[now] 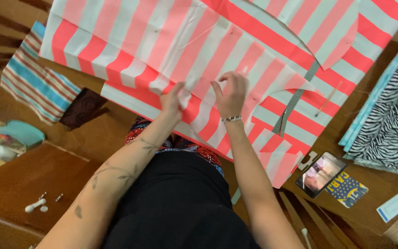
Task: The person traces a curved pattern onto striped fabric using a pencil and a clear template, then uses scissors to cut the fabric along the marked lines.
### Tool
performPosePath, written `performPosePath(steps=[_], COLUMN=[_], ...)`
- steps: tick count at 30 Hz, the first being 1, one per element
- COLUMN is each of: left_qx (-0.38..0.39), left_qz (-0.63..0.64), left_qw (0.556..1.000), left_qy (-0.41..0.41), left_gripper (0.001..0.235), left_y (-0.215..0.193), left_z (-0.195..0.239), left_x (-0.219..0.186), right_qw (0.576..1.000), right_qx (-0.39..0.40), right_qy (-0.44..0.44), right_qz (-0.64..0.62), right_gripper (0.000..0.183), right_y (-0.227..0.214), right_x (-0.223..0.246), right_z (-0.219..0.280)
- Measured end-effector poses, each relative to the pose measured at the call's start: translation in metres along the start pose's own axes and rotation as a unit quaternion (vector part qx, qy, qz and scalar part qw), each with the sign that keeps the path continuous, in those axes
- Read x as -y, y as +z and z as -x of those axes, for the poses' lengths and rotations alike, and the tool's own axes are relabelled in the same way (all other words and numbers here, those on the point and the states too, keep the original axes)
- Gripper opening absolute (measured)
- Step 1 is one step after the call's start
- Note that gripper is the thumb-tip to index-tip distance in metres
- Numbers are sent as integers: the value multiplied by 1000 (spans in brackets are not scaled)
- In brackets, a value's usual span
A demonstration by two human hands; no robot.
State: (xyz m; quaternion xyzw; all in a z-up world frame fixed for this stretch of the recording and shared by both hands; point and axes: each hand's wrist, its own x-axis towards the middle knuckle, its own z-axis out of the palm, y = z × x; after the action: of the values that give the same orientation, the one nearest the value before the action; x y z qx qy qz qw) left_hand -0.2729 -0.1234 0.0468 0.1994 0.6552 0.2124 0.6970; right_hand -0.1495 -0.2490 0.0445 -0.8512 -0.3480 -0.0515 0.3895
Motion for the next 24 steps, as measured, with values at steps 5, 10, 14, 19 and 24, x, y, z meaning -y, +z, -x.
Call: performPosePath(steps=[5, 10, 14, 19, 24], left_qx=[24, 26, -3, -3, -44], left_qz=[89, 91, 65, 58, -8], left_qw=[996, 995, 992, 990, 993], left_qy=[-18, -5, 104, 128, 108], left_gripper=[68, 45, 36, 40, 50], left_y=[-50, -94, -111, -124, -109], left_z=[-76, -99, -100, -106, -82], left_x=[8, -27, -42, -53, -91], right_qw=[980, 967, 936, 929, 972], right_qx=[5, -83, -178, -222, -113], right_qy=[182, 233, 295, 296, 198], right_qz=[85, 59, 70, -4, 56], right_gripper=[63, 52, 53, 61, 51], right_y=[-25, -60, -98, -91, -72], right_x=[-28, -93, -131, -156, -131], right_z=[38, 60, 52, 21, -42])
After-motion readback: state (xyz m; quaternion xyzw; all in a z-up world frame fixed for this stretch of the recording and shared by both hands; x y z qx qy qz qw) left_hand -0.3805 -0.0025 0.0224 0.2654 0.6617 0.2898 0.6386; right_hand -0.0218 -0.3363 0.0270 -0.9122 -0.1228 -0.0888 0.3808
